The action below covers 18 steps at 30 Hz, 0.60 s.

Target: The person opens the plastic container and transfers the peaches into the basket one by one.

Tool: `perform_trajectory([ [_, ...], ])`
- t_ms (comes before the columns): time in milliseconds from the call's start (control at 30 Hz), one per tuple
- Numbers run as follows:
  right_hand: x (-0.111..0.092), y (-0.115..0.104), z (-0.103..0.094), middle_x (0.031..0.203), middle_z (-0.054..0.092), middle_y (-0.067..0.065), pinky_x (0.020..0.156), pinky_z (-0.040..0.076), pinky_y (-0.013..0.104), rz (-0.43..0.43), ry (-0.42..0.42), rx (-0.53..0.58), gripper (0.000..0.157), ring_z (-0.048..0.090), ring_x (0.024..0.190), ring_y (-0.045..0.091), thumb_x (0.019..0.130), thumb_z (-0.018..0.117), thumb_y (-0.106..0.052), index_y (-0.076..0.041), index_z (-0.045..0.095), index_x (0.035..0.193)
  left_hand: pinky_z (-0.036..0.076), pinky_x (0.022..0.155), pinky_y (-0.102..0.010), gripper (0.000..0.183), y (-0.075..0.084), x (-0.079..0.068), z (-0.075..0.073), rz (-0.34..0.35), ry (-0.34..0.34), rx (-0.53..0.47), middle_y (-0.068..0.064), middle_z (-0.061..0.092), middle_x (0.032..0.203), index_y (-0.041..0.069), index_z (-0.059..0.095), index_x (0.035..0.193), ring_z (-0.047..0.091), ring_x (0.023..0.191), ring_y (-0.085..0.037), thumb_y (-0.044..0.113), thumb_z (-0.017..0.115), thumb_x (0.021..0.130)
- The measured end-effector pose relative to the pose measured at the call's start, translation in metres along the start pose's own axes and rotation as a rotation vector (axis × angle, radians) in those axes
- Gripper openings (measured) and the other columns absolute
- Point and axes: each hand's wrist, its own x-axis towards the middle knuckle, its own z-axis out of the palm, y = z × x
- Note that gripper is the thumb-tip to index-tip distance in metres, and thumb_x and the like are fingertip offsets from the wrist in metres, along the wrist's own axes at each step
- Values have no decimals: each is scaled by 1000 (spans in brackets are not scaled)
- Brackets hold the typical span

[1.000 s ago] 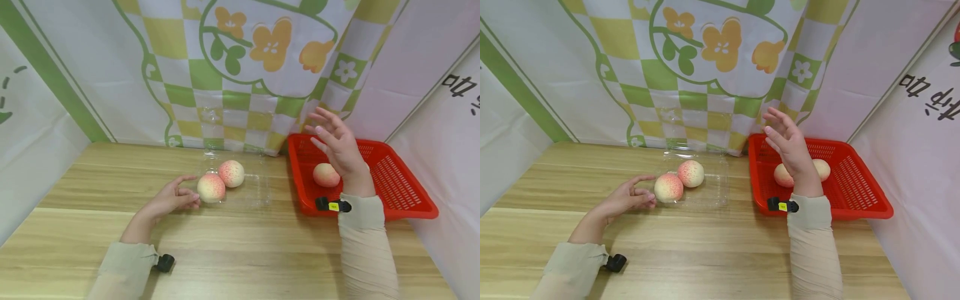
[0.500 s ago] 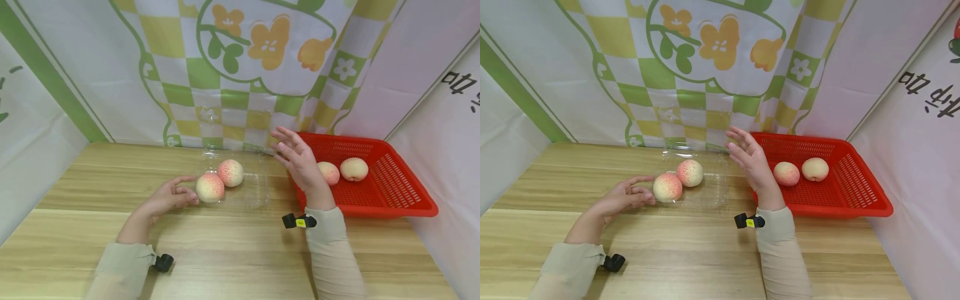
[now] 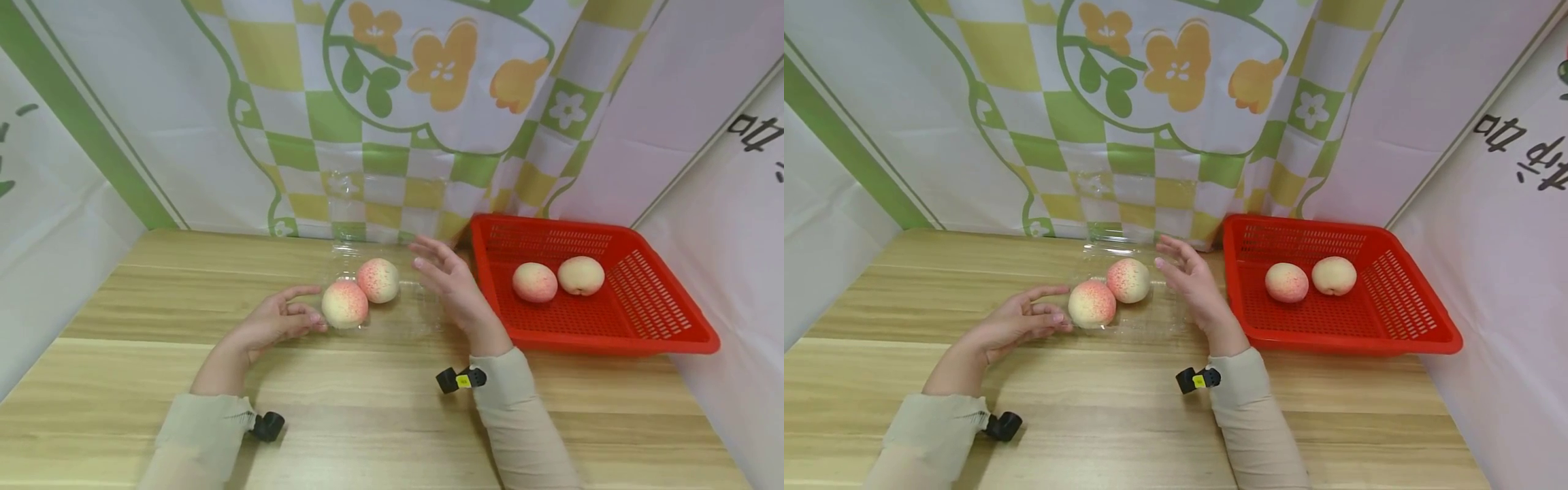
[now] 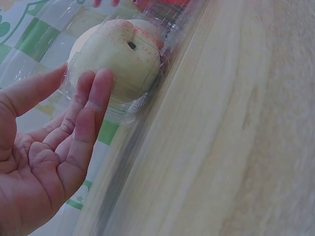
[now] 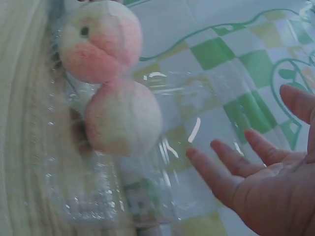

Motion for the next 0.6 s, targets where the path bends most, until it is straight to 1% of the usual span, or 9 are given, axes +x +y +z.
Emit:
perform_trajectory([
  [100,5,6,5,156,39,16,118,29,61,42,14,-45,54,37,143,35,101,54,-15,-10,36,152,55,94,-29,74,0,0,0,-5,-2,-6,5,71,98,7,26,155,71,99,-13,16,68,95],
  [200,10,12,10,156,37,16,117,31,62,72,21,-85,57,39,141,38,100,57,-15,-11,35,153,54,96,-31,75,0,-1,0,-7,-5,-11,4,71,100,7,25,156,71,100,-14,17,68,94],
  [300,13,17,14,158,33,18,116,34,59,96,10,-132,61,41,139,41,99,59,-13,-11,33,154,54,97,-32,76,1,-1,0,-8,-5,-12,3,71,102,7,25,156,71,101,-15,18,69,94],
  [467,17,24,21,161,28,20,116,34,56,141,-5,-189,68,37,142,43,95,65,-12,-14,32,154,55,96,-31,75,1,-1,0,-3,-3,3,4,71,101,8,25,156,71,102,-16,17,68,94],
  [600,22,30,27,161,24,21,114,37,57,151,-14,-196,72,35,142,46,93,67,-9,-13,30,155,55,94,-31,75,0,-1,0,7,4,22,5,71,100,8,25,155,71,102,-17,16,68,94],
])
